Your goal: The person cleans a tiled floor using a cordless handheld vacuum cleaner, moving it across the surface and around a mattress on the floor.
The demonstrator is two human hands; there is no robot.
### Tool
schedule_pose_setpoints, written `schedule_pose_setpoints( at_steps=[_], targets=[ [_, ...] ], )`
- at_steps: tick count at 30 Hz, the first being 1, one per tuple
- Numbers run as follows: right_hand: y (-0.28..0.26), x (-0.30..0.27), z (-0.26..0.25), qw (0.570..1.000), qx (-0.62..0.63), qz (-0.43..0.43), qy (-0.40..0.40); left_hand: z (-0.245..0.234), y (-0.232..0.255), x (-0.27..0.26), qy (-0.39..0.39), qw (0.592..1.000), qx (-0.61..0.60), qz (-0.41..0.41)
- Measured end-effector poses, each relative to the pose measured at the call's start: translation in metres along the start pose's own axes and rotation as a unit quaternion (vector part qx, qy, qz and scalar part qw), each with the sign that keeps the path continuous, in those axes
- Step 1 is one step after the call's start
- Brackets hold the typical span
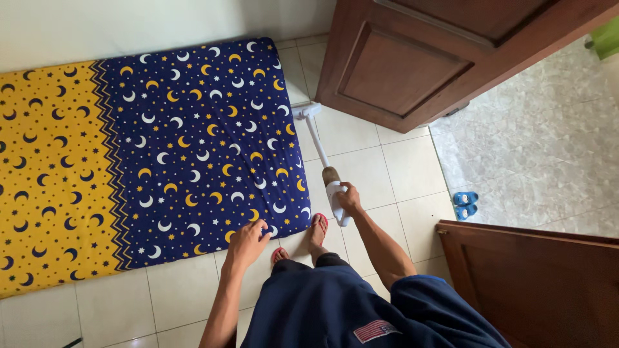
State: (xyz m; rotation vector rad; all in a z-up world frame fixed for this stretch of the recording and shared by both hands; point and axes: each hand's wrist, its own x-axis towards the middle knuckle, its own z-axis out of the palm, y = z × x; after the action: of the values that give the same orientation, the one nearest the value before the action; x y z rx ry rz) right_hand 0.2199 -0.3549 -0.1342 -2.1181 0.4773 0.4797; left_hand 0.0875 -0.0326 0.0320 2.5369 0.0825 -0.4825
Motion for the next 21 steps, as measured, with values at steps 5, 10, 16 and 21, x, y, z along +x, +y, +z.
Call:
schedule_pose_setpoints(
  at_steps=[5, 10, 16, 21],
  targets=[
    [-0.004, 0.005, 0.001, 1.0, 0.0, -0.007, 0.003, 0.001, -0.002, 0.004, 0.004, 1.0, 0.0, 0.004],
    [-0.008, 0.01, 0.001, 1.0, 0.002, -0.007, 0.002, 0.0, -0.001, 0.008, -0.005, 1.0, 0.005, -0.009],
    [-0.012, 0.015, 0.0, 1.0, 0.011, -0.009, 0.001, -0.003, 0.001, 0.012, -0.01, 1.0, 0.012, -0.018],
    [-0.016, 0.022, -0.001, 1.0, 0.006, 0.001, 0.0, -0.005, 0.003, 0.015, -0.011, 1.0, 0.014, -0.025]
  ],
)
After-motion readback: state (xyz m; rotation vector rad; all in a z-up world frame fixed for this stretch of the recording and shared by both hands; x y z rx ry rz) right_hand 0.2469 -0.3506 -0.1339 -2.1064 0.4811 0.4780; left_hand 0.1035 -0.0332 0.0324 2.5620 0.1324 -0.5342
